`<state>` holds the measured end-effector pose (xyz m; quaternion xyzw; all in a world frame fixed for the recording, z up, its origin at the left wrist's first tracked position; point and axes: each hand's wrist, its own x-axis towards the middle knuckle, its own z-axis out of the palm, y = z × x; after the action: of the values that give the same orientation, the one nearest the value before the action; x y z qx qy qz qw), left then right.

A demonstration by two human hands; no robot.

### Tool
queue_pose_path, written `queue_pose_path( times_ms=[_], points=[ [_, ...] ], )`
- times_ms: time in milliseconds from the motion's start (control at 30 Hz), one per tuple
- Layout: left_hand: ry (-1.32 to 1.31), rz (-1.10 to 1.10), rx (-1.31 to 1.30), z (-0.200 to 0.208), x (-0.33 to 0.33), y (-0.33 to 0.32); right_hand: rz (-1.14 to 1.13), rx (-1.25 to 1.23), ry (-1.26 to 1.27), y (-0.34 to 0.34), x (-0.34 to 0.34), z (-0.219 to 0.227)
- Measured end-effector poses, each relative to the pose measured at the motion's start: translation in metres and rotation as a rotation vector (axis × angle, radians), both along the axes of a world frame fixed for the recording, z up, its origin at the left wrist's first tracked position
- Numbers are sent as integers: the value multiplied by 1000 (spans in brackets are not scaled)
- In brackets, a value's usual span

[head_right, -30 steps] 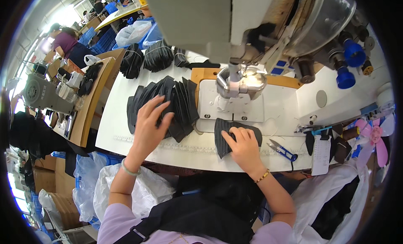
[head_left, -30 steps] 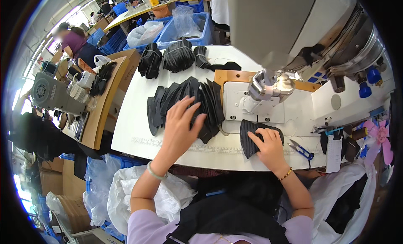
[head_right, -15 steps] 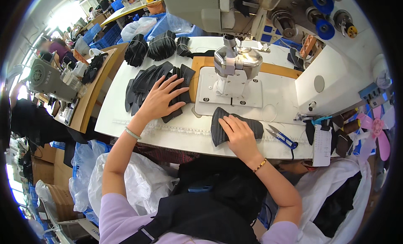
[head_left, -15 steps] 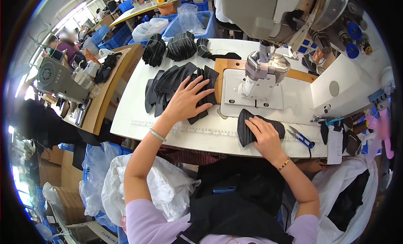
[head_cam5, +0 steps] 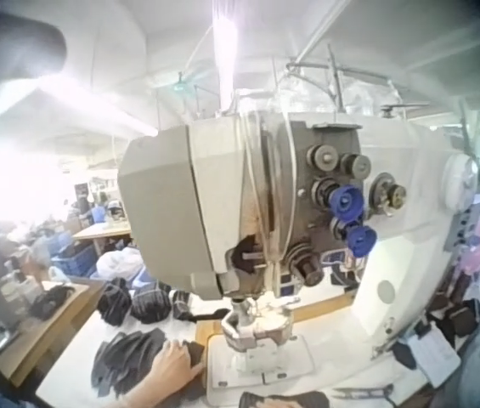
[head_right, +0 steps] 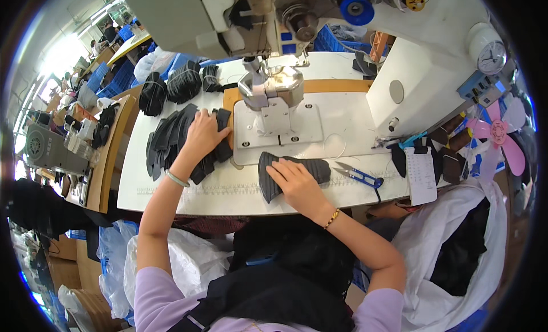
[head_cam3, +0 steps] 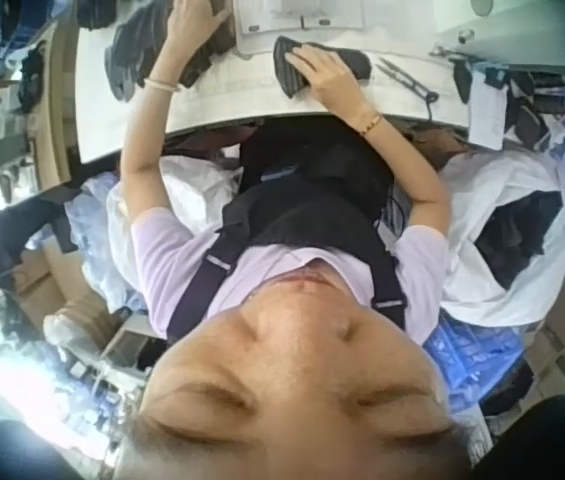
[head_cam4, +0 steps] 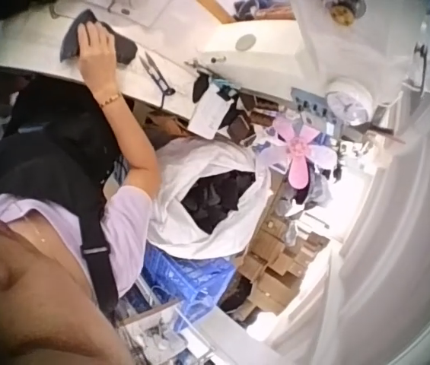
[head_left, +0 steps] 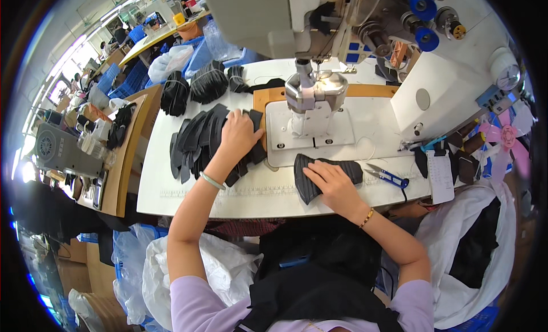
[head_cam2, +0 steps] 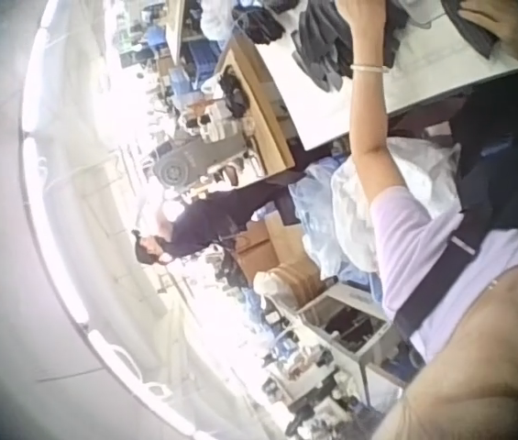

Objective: The recorder is sorting and stitching black shoe components at a sewing machine station in a factory.

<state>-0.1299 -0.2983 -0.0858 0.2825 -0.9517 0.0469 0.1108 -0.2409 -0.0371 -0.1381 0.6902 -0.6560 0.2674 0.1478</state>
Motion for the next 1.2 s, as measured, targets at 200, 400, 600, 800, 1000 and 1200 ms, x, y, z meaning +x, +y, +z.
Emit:
queue_pose_path(
  times_ms=[200,400,600,800,1000,1200],
  points=[
    [140,107,111,-7,-9,1,13,-14,-25,6,-2,1],
    [556,0,156,-11,-2,5,66,-42,-87,8,0,11],
    [942,5,581,9,2,22,-60,-535,40,15,-18,68],
    [1134,-208,1027,41,-2,64,6,-514,196,-8,-56,115],
    [983,-435,1009,71,-8,81,142,-359,167,-18,-73,126],
    [794,-575,506,62,-9,61,113,-299,86,-20,-90,143]
  ],
)
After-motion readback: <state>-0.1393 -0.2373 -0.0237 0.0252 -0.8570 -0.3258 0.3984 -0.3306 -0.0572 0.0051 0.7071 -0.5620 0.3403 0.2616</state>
